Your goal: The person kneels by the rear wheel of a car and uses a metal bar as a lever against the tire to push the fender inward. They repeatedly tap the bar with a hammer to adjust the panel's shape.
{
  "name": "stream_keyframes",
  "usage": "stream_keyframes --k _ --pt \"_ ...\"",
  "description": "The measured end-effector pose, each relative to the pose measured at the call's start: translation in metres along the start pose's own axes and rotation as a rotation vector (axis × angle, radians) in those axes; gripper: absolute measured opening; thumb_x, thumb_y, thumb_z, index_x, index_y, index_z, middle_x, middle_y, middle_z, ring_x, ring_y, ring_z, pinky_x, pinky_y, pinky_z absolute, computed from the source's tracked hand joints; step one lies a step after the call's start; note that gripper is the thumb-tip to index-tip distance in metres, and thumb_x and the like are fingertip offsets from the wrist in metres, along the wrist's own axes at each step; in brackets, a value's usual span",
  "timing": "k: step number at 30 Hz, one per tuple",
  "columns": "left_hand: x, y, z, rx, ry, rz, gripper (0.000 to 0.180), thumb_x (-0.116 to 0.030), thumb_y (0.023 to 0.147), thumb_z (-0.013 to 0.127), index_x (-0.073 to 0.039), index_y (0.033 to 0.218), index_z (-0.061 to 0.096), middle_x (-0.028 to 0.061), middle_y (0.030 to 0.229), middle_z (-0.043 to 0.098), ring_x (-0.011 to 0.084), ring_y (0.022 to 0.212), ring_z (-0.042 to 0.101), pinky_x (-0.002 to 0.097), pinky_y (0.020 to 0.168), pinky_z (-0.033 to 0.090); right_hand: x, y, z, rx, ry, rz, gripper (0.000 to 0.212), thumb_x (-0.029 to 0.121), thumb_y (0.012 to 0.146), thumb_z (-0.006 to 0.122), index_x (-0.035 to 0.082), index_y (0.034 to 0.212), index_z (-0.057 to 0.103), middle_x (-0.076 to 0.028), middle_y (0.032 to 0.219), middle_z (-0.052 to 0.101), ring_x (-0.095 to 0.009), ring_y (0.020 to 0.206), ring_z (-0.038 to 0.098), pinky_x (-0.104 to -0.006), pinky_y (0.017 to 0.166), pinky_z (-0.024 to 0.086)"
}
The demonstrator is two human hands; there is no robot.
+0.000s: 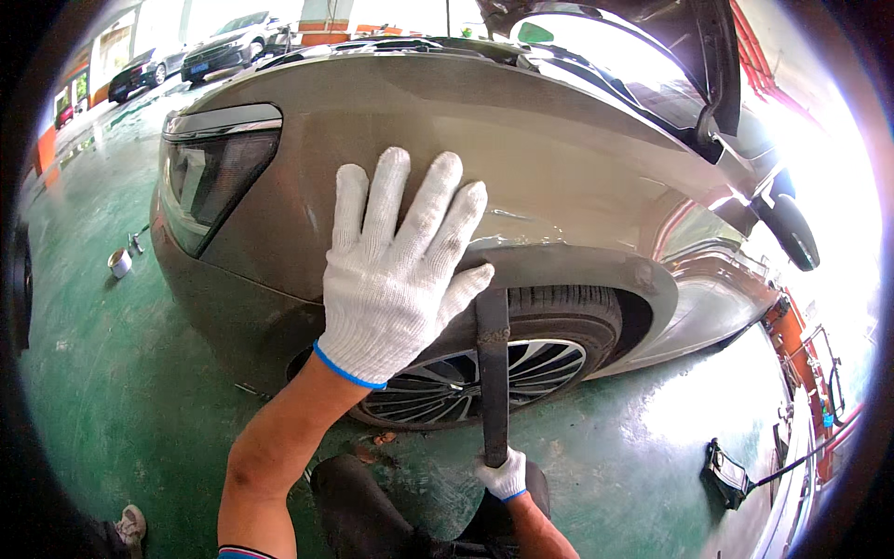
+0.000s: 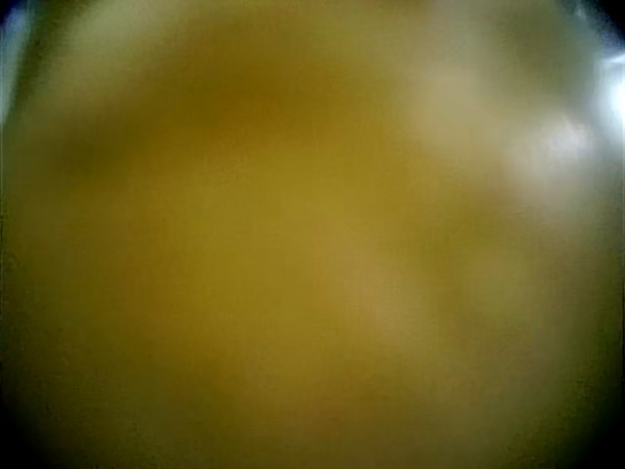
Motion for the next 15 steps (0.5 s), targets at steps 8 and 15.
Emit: stream_keyframes --k 8,15 --pt "0.01 -0.019 -0.006 0.091 -0.051 0.118 0.081 -0.038 0.075 0.082 -0.004 0.143 0.055 0.0172 0.149 0.052 0.04 0.133 0.051 0.0612 0.111 0.036 0.012 -0.001 -0.007 0.058 0.022 0.1 0.021 0.019 0.071 0.082 0.003 0.079 0.071 -0.012 0.07 0.071 -0.015 0.064 0.068 -0.0338 0.063 0.055" --pt "0.007 0.0 -0.001 0.114 0.184 -0.028 0.09 -0.055 0.088 0.069 -0.001 0.154 0.04 0.0223 0.156 0.041 0.044 0.14 0.042 0.0634 0.116 0.027 0.009 0.002 -0.004 0.06 0.102 0.022 0.025 0.019 0.067 0.084 0.003 0.078 0.069 -0.013 0.07 0.07 -0.017 0.063 0.068 -0.0354 0.062 0.055"
Point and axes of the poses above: each hand's wrist, its own y-axis towards the middle knuckle, its own z-axis out of the palm, x = y × z, the point moved 3 cm from there along y, towards the middle knuckle
